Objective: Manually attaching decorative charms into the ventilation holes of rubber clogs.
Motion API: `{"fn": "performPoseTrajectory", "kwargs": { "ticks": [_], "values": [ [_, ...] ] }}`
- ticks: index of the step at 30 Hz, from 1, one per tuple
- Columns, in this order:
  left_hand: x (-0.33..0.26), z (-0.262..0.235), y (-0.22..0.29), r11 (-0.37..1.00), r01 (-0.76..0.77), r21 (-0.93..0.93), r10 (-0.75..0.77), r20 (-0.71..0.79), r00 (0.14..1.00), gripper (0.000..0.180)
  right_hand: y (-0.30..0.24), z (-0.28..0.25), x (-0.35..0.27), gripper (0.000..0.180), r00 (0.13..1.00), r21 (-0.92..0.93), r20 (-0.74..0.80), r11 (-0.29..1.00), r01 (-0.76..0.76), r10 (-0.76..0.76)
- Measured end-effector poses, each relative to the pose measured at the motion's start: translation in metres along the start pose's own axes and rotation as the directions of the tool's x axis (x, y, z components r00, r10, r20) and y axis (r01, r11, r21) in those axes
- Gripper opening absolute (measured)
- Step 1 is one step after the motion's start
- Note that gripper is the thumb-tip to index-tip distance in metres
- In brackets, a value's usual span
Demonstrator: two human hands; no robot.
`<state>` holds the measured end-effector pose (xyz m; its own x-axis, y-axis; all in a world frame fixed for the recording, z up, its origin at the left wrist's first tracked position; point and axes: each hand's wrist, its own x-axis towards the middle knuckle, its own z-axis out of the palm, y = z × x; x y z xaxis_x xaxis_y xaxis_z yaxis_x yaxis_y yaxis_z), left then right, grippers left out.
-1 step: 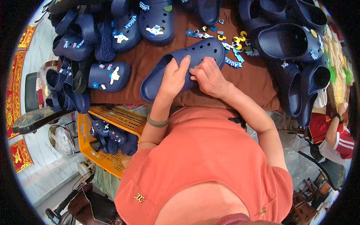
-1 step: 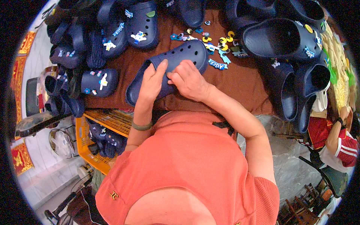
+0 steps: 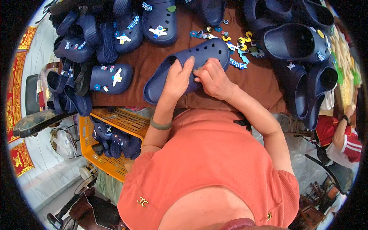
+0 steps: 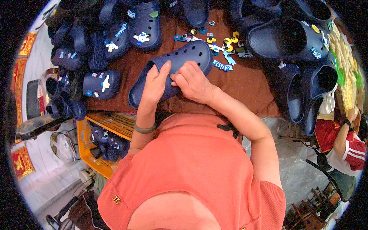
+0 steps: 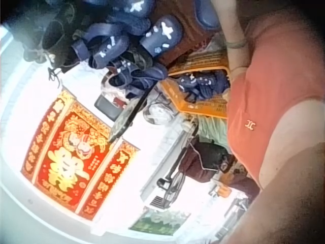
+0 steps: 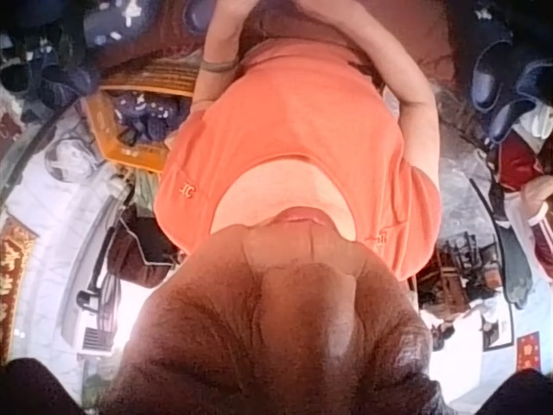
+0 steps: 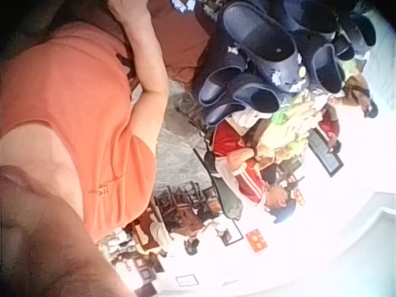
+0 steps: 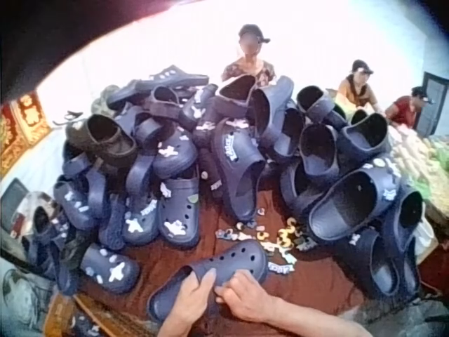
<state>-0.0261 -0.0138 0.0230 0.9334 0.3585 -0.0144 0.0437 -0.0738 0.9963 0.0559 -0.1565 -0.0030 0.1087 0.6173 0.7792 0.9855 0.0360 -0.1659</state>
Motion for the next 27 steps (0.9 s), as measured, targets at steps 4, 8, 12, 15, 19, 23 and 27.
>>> {"fn": "performPoseTrajectory", "kwargs": {
  "ticks": [4, 8, 12, 15, 19, 23, 27],
  "values": [
    [0.000, 0.001, -0.003, 0.998, -0.007, -0.057, 0.007, -0.008, 1.000, 0.029, 0.000, 0.002, 0.002, 0.022, 0.999, 0.052, -0.023, 0.998, -0.030, 0.031],
    [0.001, 0.002, -0.005, 0.992, -0.043, -0.115, 0.045, 0.019, 0.999, 0.029, 0.006, 0.000, 0.011, 0.018, 0.969, 0.059, -0.023, 0.968, -0.243, 0.245],
    [0.001, 0.001, -0.002, 0.993, 0.023, -0.115, -0.021, 0.025, 0.999, 0.030, 0.011, -0.007, 0.013, 0.013, 0.957, 0.050, -0.097, 0.962, -0.268, 0.272],
    [0.001, 0.002, 0.001, 0.984, 0.080, -0.162, -0.068, 0.076, 0.995, 0.032, 0.030, -0.014, 0.002, 0.008, 0.874, 0.025, -0.238, 0.902, -0.431, 0.424],
    [0.000, 0.004, 0.001, 0.982, 0.011, -0.188, -0.006, 0.022, 1.000, 0.026, 0.059, -0.035, 0.001, 0.006, 0.769, -0.133, -0.330, 0.779, -0.613, 0.548],
    [-0.001, 0.006, 0.004, 0.983, -0.002, -0.182, 0.007, 0.027, 1.000, 0.028, 0.080, -0.034, -0.011, 0.008, 0.762, -0.116, -0.247, 0.762, -0.637, 0.599],
    [0.000, 0.003, 0.001, 0.982, 0.035, -0.184, -0.025, 0.053, 0.998, 0.029, 0.079, -0.030, -0.020, 0.010, 0.755, -0.218, -0.162, 0.723, -0.656, 0.636]
  ]
}}
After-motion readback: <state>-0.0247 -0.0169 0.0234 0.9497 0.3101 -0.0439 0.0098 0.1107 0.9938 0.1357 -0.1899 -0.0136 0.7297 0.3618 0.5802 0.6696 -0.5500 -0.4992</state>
